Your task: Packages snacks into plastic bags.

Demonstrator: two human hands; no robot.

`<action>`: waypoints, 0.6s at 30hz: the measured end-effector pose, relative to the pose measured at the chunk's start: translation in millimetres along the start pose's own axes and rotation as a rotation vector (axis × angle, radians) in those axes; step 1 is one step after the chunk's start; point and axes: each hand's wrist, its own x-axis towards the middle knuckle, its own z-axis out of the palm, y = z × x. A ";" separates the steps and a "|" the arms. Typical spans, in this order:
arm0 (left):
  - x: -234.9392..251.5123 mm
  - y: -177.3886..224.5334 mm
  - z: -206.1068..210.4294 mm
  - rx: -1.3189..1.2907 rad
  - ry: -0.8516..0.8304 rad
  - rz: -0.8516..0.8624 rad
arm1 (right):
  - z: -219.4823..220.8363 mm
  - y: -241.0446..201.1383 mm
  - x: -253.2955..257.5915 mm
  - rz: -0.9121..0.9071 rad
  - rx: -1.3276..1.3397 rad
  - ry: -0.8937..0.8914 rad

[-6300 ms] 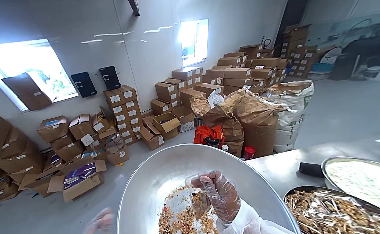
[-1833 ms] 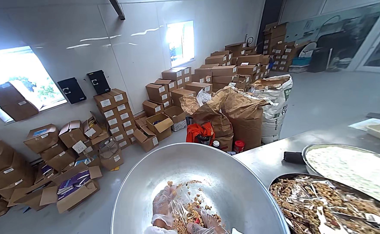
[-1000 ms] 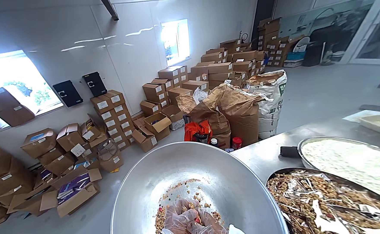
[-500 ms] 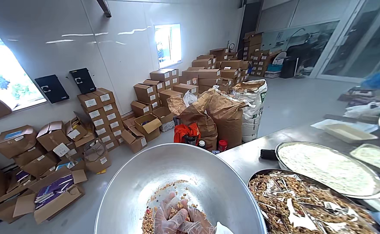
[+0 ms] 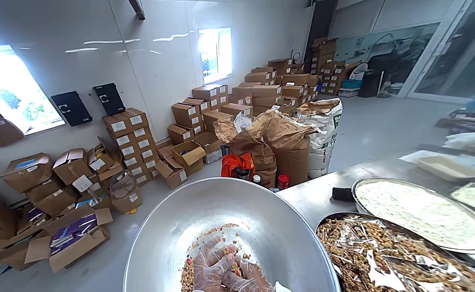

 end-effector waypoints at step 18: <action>-5.4 2.8 10.9 0.082 0.050 0.025 | -1.5 -1.8 -7.6 0.005 -0.005 0.023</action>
